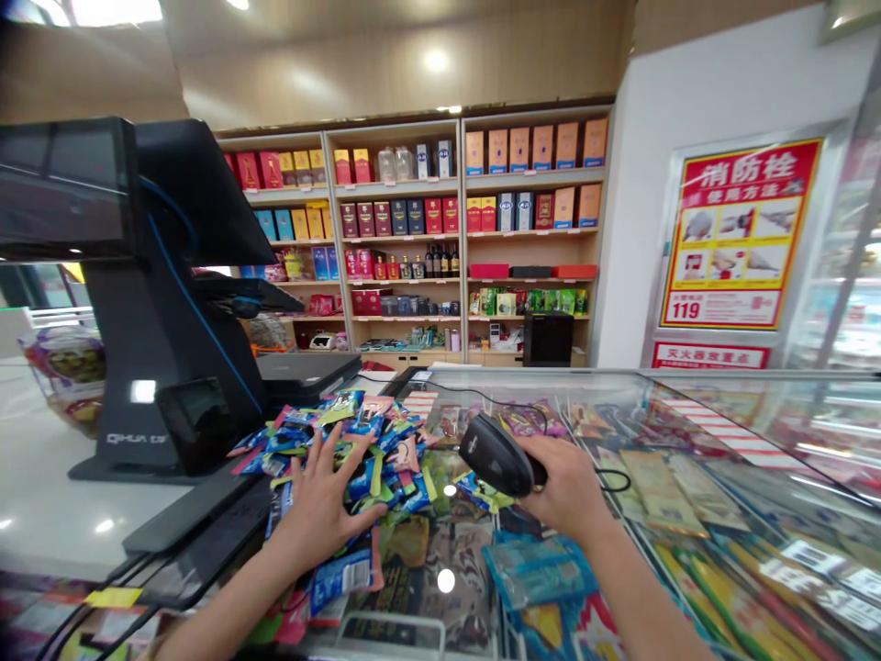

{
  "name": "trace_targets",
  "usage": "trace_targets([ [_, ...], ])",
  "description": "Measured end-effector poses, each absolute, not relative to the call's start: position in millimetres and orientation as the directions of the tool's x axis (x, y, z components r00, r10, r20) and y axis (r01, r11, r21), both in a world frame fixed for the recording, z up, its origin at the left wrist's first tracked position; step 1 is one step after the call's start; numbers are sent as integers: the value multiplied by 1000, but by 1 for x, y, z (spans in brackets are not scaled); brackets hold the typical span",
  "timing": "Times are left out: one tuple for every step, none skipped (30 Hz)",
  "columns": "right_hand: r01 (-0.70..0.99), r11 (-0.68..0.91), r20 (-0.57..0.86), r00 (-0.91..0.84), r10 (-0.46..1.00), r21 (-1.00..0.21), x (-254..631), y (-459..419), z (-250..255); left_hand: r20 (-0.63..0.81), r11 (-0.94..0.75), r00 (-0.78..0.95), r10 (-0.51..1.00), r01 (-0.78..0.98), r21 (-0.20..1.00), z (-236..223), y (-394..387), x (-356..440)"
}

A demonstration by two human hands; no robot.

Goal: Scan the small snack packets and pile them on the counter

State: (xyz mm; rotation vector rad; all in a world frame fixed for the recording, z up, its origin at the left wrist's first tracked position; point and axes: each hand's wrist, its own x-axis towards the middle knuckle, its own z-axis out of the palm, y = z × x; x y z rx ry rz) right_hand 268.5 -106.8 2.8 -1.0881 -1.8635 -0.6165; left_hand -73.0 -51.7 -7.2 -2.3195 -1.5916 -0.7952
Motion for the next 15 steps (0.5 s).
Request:
trace_targets([
  [870, 493, 868, -236, 438, -12, 269, -106, 3, 572, -396, 267, 775, 911, 112, -6, -53, -72],
  [872, 490, 870, -229, 437, -17, 269, -106, 2, 601, -405, 267, 753, 909, 103, -4, -54, -71],
  [873, 488, 871, -222, 438, -23, 270, -106, 2, 629, -415, 268, 730, 905, 97, -2, -56, -69],
  [873, 487, 872, -216, 440, -30, 270, -106, 2, 653, -430, 271, 707, 898, 93, 1, -57, -65],
  [873, 487, 872, -209, 443, -37, 270, -106, 2, 674, -452, 278, 684, 887, 93, 4, -59, -60],
  [873, 486, 871, -204, 447, -45, 270, -106, 2, 687, -485, 295, 665, 869, 96, 8, -60, -54],
  [873, 486, 870, -199, 451, -52, 270, -106, 3, 686, -533, 331, 648, 840, 98, 11, -62, -46],
  [872, 486, 869, -196, 455, -57, 269, -106, 3, 669, -592, 386, 635, 800, 101, 14, -64, -37],
  [871, 487, 868, -195, 457, -61, 269, -107, 4, 634, -657, 459, 622, 747, 104, 17, -66, -26],
  [871, 487, 867, -194, 458, -62, 269, -107, 4, 573, -723, 552, 606, 682, 108, 18, -68, -14],
  [871, 487, 868, -193, 458, -63, 269, -107, 4, 506, -770, 629, 591, 627, 119, 18, -69, -1],
  [873, 484, 868, -191, 458, -64, 269, -107, 4, 435, -807, 699, 567, 577, 125, 16, -70, 12],
  [874, 481, 869, -187, 458, -65, 269, -107, 4, 373, -835, 754, 541, 535, 128, 13, -70, 24],
  [876, 478, 869, -182, 460, -69, 269, -106, 4, 335, -846, 781, 527, 518, 125, 8, -70, 36],
  [877, 476, 868, -179, 463, -73, 269, -106, 4, 303, -849, 796, 524, 515, 117, 3, -69, 47],
])
